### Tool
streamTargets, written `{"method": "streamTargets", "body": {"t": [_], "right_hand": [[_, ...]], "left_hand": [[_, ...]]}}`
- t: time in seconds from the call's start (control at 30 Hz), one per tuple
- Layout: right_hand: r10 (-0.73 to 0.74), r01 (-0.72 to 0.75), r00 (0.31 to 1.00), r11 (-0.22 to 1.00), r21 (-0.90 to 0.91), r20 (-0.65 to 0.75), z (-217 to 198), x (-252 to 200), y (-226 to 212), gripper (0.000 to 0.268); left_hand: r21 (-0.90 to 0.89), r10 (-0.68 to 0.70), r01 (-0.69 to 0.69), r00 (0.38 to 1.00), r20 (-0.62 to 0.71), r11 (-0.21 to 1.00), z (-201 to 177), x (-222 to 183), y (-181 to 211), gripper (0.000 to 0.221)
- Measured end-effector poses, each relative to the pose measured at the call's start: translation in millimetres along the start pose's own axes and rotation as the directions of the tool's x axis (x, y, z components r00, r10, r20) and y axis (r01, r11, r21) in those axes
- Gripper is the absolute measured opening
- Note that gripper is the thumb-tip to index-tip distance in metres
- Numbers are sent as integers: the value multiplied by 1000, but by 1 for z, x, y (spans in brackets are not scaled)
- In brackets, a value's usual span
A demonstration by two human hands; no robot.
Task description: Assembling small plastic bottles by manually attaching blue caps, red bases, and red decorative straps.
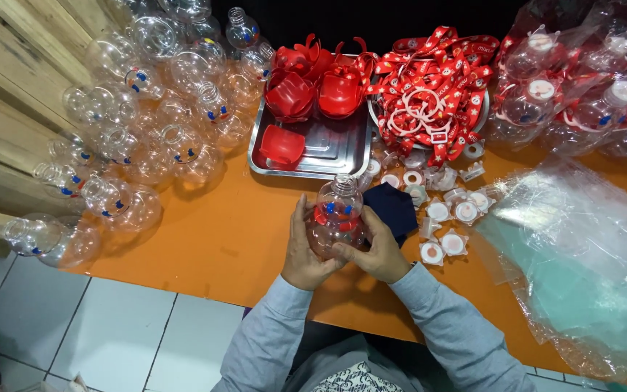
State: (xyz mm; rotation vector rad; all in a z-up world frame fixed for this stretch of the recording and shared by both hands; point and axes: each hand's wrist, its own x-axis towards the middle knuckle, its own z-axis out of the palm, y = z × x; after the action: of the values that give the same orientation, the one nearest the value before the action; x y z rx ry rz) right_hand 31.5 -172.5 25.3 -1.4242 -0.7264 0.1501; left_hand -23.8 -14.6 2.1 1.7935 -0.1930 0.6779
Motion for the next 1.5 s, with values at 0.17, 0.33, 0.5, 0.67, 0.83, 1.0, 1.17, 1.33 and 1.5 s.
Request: {"method": "streamTargets", "body": {"t": [0.17,0.33,0.5,0.67,0.83,1.0,1.17,1.33,1.5], "right_hand": [[105,-104,994,983,153,0,10,-5,-8,61],[217,-198,976,917,347,-15,22,-12,-6,70],[223,-195,971,945,263,-81,25,-17,-7,119],[247,-224,966,946,234,-76,18,-18,-2,110],[304,-273,951,908,316,-50,18,-21,16,94],[184,-140,947,975,175,-264,17,-11,1,85],[-68,-5,947,974,-228,-313,23,3,-29,86],[-306,200,945,820,-536,-115,20,8,-17,79],[-238,184,970,841,-509,-42,15,4,-16,73]], "left_hand": [[11,11,-11,1000,-11,1000,-10,-8,11,136],[-91,23,-31,996,-86,995,-16,-16,14,135],[-143,32,-46,995,-99,989,-23,-21,17,128],[-7,48,-50,990,-133,999,-33,-12,33,124],[77,90,-76,977,-195,994,-47,-3,37,127],[-47,-15,14,999,-30,999,-55,-2,30,123],[35,-26,24,997,66,999,-42,-3,9,120],[240,19,-40,996,88,970,-23,4,-15,116],[343,61,-91,994,95,935,-9,10,-18,111]]}}
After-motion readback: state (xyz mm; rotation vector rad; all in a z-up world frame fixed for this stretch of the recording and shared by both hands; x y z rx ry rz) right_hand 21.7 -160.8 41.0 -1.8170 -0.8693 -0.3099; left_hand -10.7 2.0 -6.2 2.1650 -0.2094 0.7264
